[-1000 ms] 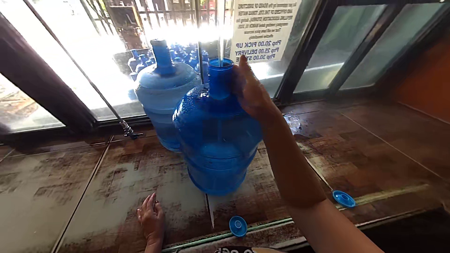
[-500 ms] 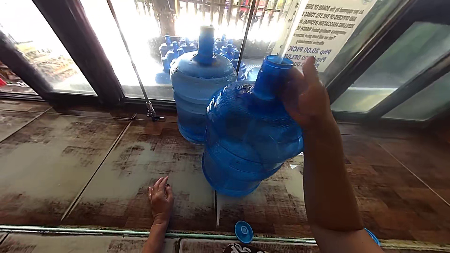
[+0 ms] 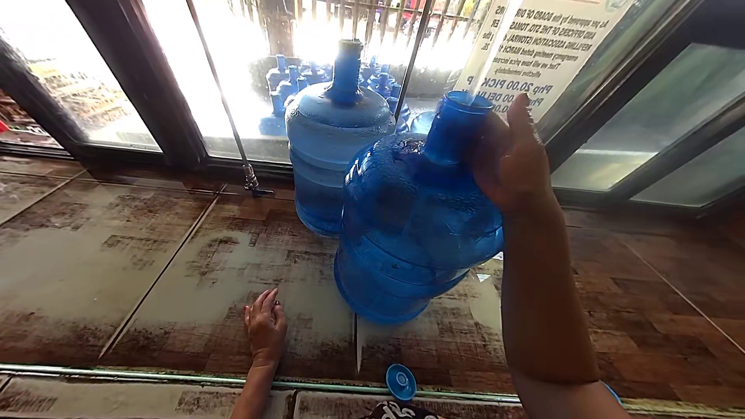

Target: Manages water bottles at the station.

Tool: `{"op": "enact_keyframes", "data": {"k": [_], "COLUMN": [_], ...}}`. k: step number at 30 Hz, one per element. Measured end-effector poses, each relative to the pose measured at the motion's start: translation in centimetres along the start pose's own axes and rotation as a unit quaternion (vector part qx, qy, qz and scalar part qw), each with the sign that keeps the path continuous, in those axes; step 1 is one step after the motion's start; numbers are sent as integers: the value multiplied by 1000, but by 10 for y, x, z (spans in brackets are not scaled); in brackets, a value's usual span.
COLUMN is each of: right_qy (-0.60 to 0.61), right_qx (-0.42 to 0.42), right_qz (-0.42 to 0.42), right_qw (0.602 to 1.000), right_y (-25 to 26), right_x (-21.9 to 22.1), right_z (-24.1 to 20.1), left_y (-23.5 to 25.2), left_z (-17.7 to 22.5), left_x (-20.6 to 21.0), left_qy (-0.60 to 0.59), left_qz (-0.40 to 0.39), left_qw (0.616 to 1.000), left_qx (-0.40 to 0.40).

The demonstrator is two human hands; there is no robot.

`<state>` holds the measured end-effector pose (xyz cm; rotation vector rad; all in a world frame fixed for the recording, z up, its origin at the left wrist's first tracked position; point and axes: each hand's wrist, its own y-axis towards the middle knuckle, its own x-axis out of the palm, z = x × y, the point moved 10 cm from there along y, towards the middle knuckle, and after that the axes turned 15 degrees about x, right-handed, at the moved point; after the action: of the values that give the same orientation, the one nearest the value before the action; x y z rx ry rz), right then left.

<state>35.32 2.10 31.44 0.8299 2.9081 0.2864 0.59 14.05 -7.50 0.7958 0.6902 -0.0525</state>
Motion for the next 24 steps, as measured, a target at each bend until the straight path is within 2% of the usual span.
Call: {"op": "enact_keyframes", "data": {"k": [24], "right_qy": [11], "right_qx": [24], "right_qz": [7], "right_qw": [1000], "right_y": [0], "right_x": [0], "right_z": [5], "left_y": [2], "left_z": [1], "left_x": [1], "left_qy": [-2], "left_qz": [-14], "left_qw": [1000], "left_qx": [13]}}
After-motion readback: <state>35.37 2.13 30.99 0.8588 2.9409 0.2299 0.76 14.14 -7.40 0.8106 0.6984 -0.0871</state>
